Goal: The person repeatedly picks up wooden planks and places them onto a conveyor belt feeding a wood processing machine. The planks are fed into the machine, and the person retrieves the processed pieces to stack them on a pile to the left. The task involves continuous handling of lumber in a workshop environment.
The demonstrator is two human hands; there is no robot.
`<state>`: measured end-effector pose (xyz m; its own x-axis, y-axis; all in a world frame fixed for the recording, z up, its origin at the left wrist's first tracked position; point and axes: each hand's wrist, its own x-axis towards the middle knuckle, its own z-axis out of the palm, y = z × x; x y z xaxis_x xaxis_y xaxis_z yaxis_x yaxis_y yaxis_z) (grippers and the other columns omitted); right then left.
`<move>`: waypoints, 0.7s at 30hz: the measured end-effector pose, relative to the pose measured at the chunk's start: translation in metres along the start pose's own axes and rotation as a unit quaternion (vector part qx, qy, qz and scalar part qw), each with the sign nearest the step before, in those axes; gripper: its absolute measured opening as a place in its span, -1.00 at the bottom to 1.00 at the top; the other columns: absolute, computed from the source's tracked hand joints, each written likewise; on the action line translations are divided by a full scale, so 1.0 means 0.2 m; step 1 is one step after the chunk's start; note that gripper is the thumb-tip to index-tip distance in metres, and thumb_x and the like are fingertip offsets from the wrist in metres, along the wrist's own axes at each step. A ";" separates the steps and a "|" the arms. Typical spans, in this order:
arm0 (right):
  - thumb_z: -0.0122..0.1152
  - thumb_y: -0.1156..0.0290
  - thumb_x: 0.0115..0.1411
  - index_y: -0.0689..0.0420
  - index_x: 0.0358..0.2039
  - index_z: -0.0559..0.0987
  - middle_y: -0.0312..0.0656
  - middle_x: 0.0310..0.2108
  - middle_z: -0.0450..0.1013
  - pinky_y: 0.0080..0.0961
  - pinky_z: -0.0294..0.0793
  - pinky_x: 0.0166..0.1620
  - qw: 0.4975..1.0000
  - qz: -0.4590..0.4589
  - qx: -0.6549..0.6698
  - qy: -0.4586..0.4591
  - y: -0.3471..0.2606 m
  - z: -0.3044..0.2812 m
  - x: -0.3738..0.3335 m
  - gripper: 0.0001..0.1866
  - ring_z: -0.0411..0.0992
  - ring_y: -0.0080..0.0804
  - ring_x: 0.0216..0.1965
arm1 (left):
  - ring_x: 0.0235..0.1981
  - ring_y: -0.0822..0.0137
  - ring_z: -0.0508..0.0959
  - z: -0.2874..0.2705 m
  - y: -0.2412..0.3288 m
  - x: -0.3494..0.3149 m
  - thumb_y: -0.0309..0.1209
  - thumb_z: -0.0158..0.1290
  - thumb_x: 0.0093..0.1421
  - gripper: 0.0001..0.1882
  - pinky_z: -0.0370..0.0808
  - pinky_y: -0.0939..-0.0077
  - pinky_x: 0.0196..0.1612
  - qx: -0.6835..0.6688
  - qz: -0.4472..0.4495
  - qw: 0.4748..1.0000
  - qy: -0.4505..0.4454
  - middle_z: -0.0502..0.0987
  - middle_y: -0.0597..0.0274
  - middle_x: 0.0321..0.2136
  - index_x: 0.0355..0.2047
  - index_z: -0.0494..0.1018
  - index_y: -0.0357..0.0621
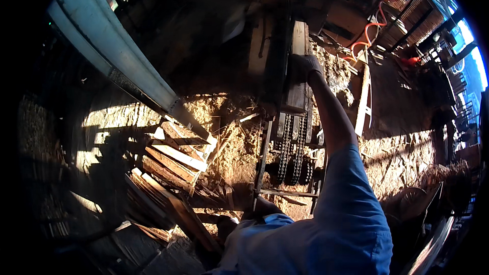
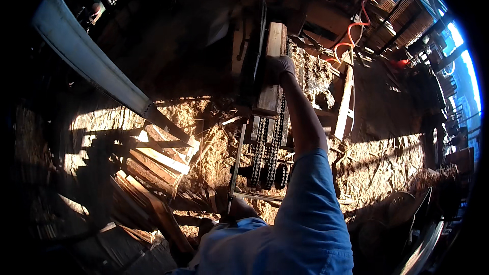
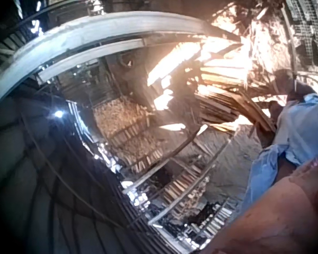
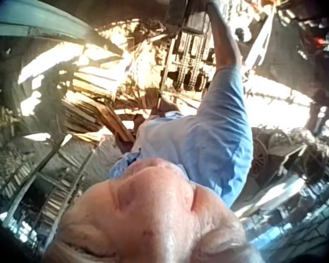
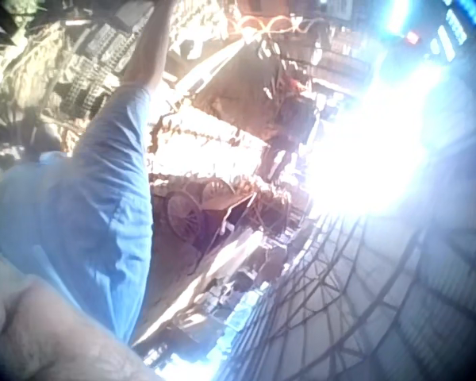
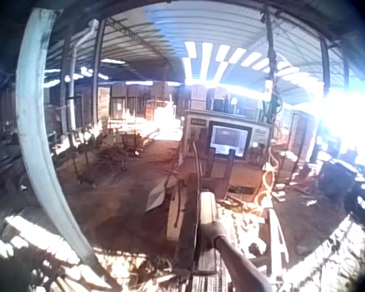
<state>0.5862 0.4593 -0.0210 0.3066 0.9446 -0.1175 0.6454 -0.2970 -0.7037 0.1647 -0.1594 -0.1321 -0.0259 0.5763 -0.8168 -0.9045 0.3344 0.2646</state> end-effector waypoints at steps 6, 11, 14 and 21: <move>0.25 -0.17 0.11 0.31 -0.11 0.57 -0.05 -0.31 0.60 -0.37 0.54 -0.26 0.997 -0.050 0.061 0.000 0.03 0.03 0.02 -0.31 0.57 -0.35 -0.32 | -0.30 0.12 0.57 0.15 0.01 0.01 0.12 0.04 0.18 -0.38 0.57 0.22 -0.16 0.018 0.013 1.000 0.007 0.57 0.05 -0.27 -0.05 0.46 -0.22; 0.24 -0.20 0.13 0.33 0.11 0.40 0.18 -0.04 0.53 -0.25 0.44 0.11 0.999 -0.030 -0.006 -0.025 0.13 -0.04 0.11 -0.16 0.50 -0.03 0.05 | -0.26 0.13 0.58 0.34 0.03 0.01 0.01 0.04 0.21 -0.43 0.58 0.22 -0.12 0.040 0.013 0.999 -0.020 0.56 0.05 -0.22 0.01 0.43 -0.22; 0.35 -0.12 0.12 0.29 0.16 0.39 0.17 -0.03 0.54 -0.23 0.44 0.10 0.997 -0.029 0.041 0.066 0.02 -0.11 -0.15 -0.17 0.52 0.03 0.03 | -0.23 0.13 0.59 0.42 0.06 -0.07 -0.05 0.04 0.23 -0.46 0.58 0.21 -0.10 0.044 0.025 0.998 -0.043 0.56 0.05 -0.18 0.04 0.41 -0.22; 0.37 0.25 0.22 0.22 0.18 0.45 -0.04 0.07 0.52 -0.36 0.45 0.18 0.929 -0.152 0.176 -0.287 0.08 0.14 -1.68 -0.42 0.48 -0.29 0.10 | -0.17 0.15 0.60 0.65 0.11 -0.24 -0.20 0.05 0.27 -0.50 0.59 0.21 -0.05 0.000 -0.010 0.999 -0.047 0.56 0.05 -0.10 0.13 0.36 -0.22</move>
<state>0.4746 0.1403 -0.0120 -0.3418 0.9264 -0.1582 0.3412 -0.0346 -0.9394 0.2011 -0.0823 -0.0196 0.0325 0.6371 -0.7701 -0.9040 0.3473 0.2492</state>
